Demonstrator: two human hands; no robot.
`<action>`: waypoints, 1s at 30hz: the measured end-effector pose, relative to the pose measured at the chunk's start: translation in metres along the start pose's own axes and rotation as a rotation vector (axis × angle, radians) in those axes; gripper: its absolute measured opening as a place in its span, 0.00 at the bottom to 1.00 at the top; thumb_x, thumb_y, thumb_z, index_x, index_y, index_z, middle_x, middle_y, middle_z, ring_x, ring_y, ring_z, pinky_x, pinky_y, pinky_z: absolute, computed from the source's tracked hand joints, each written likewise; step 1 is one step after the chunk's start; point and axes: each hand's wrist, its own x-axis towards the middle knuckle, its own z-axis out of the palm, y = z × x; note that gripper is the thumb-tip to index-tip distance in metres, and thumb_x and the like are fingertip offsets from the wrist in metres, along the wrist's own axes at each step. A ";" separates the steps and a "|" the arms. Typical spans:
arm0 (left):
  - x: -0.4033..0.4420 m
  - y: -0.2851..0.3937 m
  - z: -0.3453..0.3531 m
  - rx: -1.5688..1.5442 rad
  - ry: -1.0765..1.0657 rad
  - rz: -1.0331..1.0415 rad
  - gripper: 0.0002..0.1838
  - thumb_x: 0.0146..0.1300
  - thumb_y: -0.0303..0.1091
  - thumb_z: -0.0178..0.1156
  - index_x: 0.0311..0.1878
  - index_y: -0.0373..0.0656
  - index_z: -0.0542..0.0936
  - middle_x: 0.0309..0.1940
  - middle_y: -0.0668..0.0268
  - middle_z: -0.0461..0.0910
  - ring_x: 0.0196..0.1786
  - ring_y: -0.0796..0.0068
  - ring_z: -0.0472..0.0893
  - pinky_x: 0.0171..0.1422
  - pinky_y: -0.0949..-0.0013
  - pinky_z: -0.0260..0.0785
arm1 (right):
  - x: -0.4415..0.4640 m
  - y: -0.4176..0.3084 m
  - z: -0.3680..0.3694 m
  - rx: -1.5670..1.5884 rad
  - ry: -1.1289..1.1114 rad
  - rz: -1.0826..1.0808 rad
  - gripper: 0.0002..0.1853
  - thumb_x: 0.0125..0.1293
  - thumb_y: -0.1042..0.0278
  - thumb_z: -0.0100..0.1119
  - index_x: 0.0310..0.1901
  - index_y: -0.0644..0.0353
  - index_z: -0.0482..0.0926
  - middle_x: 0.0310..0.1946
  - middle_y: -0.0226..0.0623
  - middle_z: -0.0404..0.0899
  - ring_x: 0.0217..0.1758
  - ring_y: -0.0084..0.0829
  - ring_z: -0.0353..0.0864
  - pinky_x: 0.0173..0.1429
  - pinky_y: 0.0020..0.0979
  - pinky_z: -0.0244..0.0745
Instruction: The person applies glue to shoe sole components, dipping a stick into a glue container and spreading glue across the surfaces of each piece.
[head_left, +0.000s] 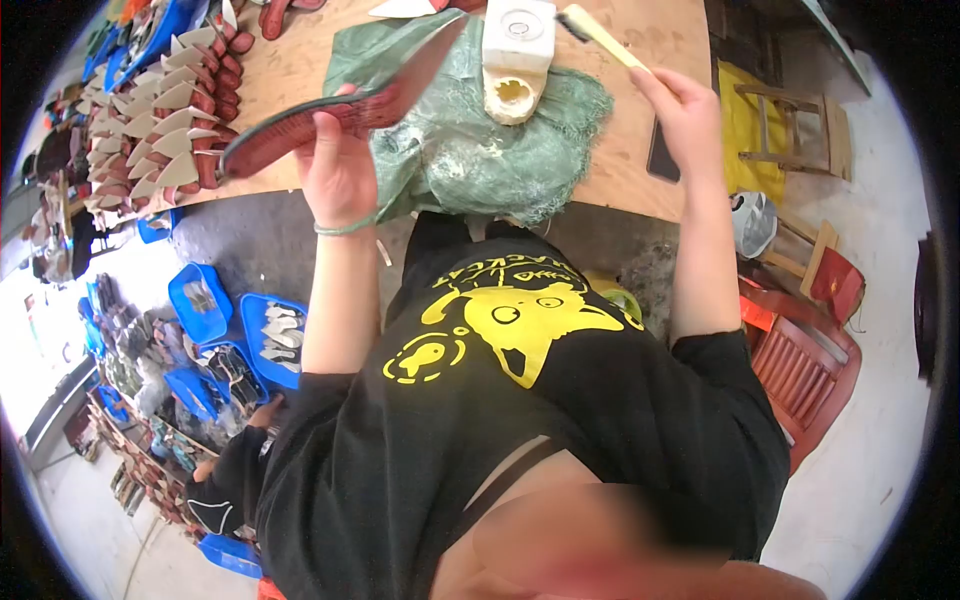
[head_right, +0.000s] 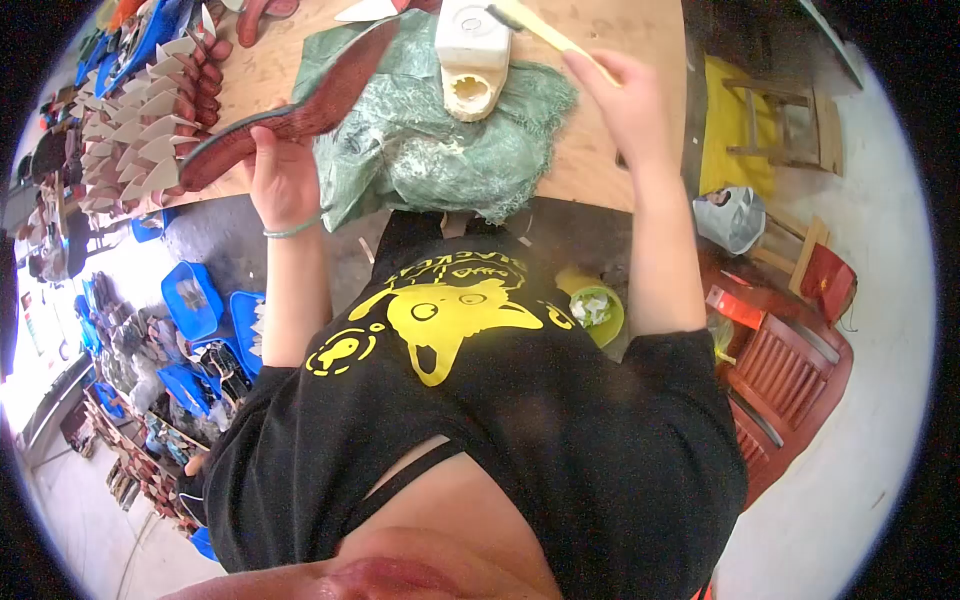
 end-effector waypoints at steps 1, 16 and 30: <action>0.003 0.003 0.007 0.294 -0.094 0.171 0.08 0.69 0.26 0.55 0.48 0.40 0.80 0.50 0.59 0.81 0.56 0.61 0.78 0.65 0.53 0.67 | 0.000 0.007 -0.006 0.141 -0.017 -0.017 0.14 0.63 0.60 0.65 0.44 0.63 0.85 0.32 0.30 0.86 0.34 0.18 0.79 0.41 0.22 0.72; 0.012 0.024 0.016 1.296 -0.758 0.535 0.16 0.45 0.24 0.62 0.41 0.42 0.85 0.35 0.64 0.79 0.37 0.67 0.79 0.40 0.70 0.72 | 0.022 -0.023 0.030 -0.083 -0.496 -0.347 0.13 0.64 0.64 0.65 0.45 0.64 0.84 0.33 0.31 0.86 0.35 0.17 0.78 0.40 0.23 0.72; 0.017 0.025 -0.006 1.286 -0.834 0.512 0.17 0.45 0.25 0.63 0.42 0.46 0.85 0.36 0.64 0.80 0.36 0.65 0.79 0.39 0.68 0.73 | 0.016 -0.058 0.091 -0.245 -0.281 -0.648 0.15 0.62 0.51 0.63 0.37 0.54 0.85 0.25 0.39 0.81 0.25 0.34 0.78 0.32 0.34 0.72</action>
